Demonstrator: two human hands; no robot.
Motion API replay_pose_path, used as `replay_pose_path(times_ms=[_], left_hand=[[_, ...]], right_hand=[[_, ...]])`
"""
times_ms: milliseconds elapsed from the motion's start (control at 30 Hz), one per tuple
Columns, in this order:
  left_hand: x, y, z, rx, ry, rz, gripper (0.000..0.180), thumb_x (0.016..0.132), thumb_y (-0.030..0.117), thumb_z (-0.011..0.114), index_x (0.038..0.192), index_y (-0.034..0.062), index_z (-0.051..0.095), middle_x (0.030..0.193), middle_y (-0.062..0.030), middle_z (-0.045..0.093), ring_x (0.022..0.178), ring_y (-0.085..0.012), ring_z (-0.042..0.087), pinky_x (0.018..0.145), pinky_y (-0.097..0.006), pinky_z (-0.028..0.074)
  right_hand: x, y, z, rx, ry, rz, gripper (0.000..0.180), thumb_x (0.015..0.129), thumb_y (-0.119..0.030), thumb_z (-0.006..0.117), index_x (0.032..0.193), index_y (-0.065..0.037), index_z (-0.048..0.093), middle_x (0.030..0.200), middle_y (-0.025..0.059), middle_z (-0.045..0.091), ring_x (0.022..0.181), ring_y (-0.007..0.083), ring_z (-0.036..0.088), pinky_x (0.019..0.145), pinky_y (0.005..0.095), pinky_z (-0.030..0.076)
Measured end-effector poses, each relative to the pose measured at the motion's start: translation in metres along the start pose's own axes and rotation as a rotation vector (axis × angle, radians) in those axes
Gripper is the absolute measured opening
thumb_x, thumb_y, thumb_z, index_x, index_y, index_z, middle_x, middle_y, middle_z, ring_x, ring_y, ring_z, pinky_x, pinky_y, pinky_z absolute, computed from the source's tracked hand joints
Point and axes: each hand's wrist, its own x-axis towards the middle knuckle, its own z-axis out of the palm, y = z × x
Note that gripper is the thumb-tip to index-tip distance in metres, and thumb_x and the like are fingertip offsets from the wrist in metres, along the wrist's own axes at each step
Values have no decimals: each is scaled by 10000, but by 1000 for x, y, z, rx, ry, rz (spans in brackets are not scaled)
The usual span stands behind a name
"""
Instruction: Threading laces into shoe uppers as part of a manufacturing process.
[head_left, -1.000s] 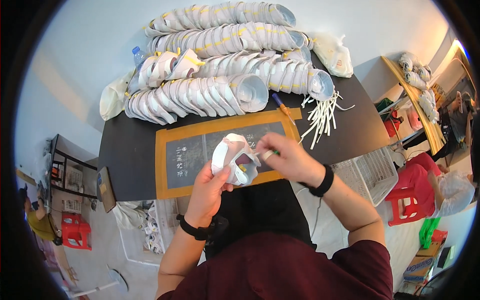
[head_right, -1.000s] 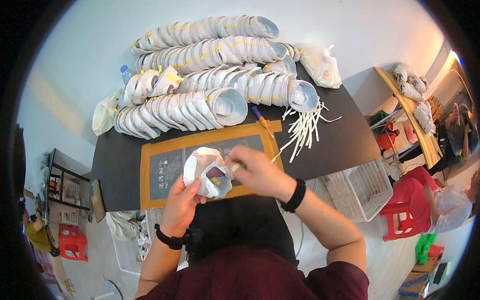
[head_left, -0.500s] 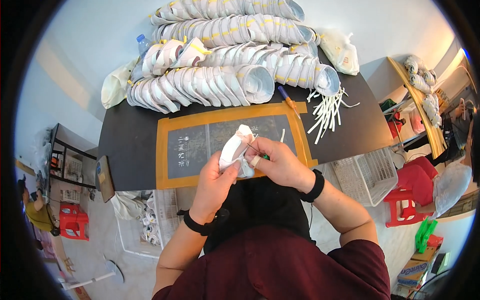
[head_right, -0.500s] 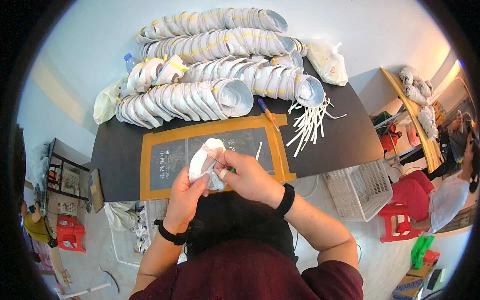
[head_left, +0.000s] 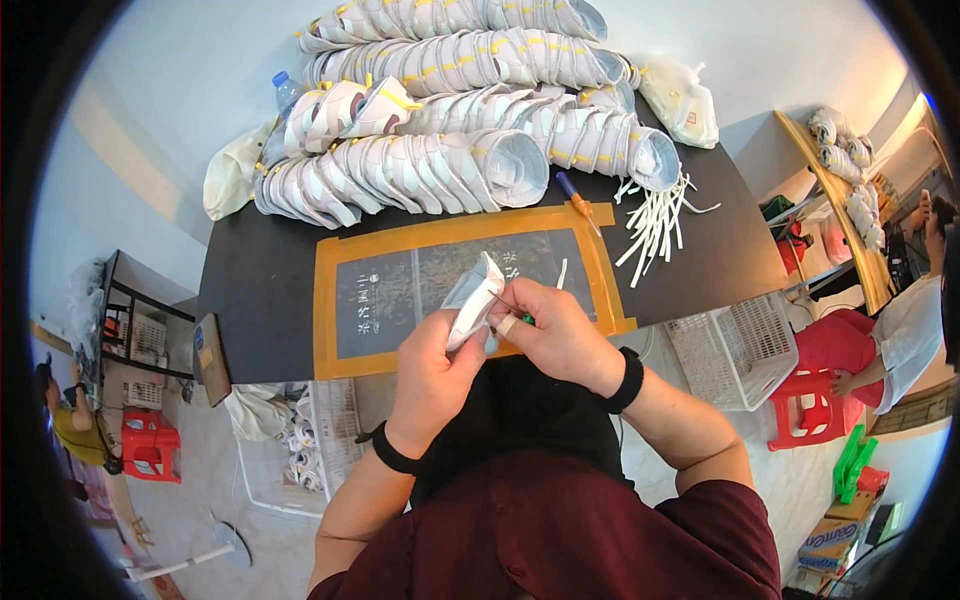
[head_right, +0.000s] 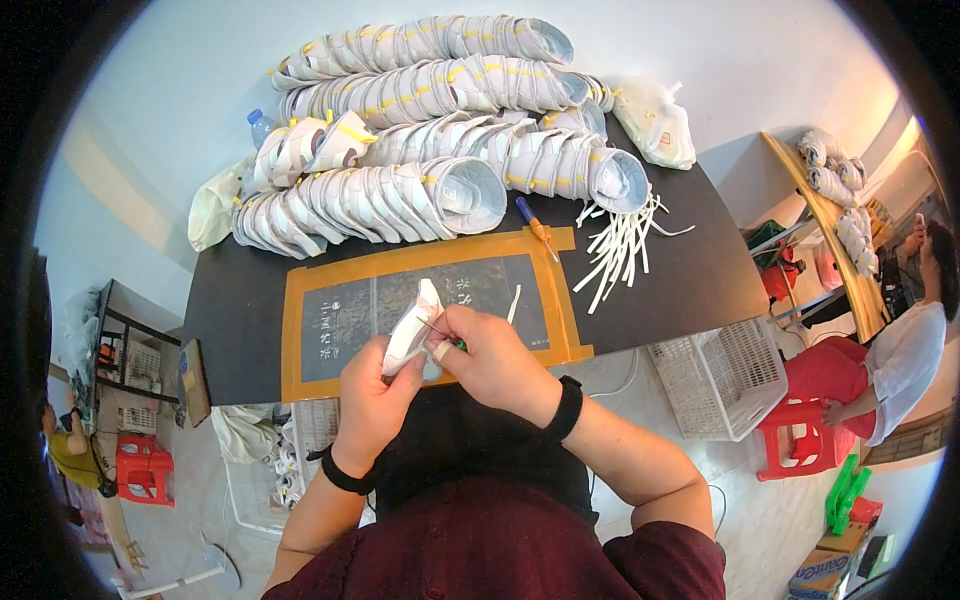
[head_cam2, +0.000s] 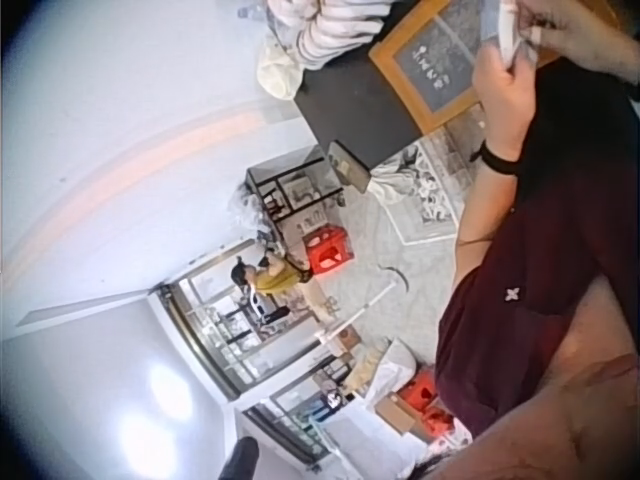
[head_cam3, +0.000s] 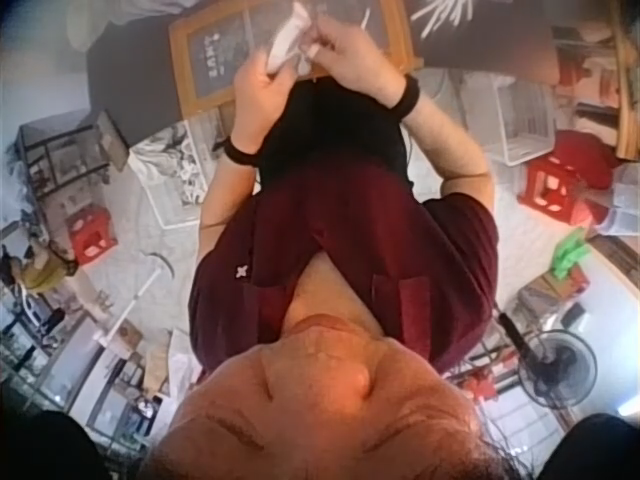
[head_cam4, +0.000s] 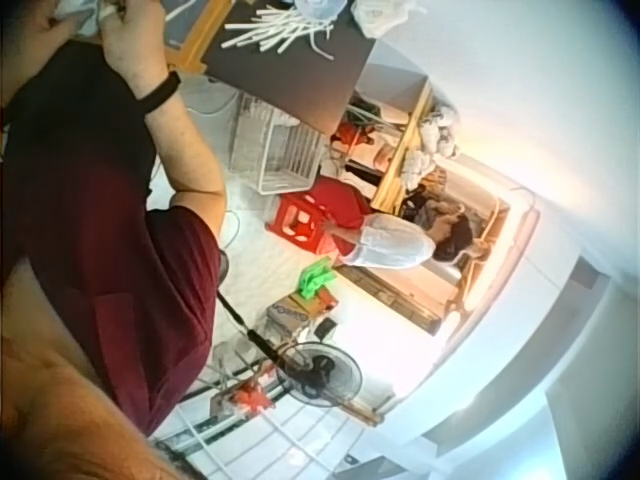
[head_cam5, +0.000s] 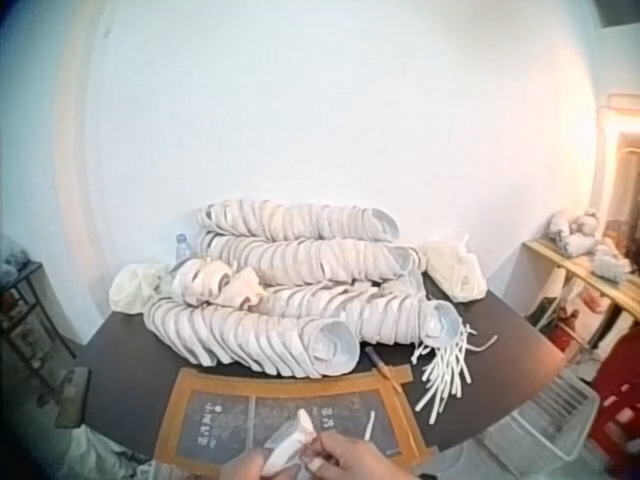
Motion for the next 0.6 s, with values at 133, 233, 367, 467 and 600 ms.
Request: replay_pose_path(times_ms=[133, 233, 367, 467, 600], left_hand=[[-1, -10, 5, 160, 97, 115, 177, 838, 61, 683, 978, -18, 609, 812, -148, 615, 703, -243, 609, 648, -338, 485], [-2, -9, 4, 134, 105, 57, 181, 845, 63, 678, 991, -19, 609, 818, -135, 620, 703, -227, 607, 648, -330, 486], [0, -19, 6, -324, 187, -114, 203, 896, 92, 658, 1047, -32, 600, 898, -71, 656, 758, -114, 590, 666, -282, 488], [3, -17, -6, -390, 178, -181, 227, 919, 97, 643, 1086, -46, 587, 941, -34, 643, 789, -59, 551, 677, -241, 474], [0, -18, -9, -383, 189, -171, 217, 915, 72, 638, 1091, -44, 585, 921, -12, 625, 779, -41, 524, 673, -217, 454]], right_hand=[[2, -2, 4, -18, 23, -13, 135, 890, -116, 645, 881, -2, 574, 785, 145, 629, 705, 262, 612, 665, 350, 485], [2, -2, 6, -77, 1, -94, 148, 895, -127, 642, 929, -13, 555, 854, 160, 619, 775, 324, 633, 682, 377, 495], [0, -20, 10, -236, 120, -238, 169, 911, -138, 621, 993, -29, 521, 926, 165, 589, 833, 363, 626, 694, 401, 498], [-11, -28, 4, -172, 94, -91, 127, 939, -123, 565, 997, -35, 493, 930, 166, 568, 821, 385, 605, 707, 413, 492], [-18, -20, 20, -69, 22, -121, 56, 938, -67, 532, 978, -29, 519, 862, 180, 590, 800, 379, 611, 711, 401, 491]])
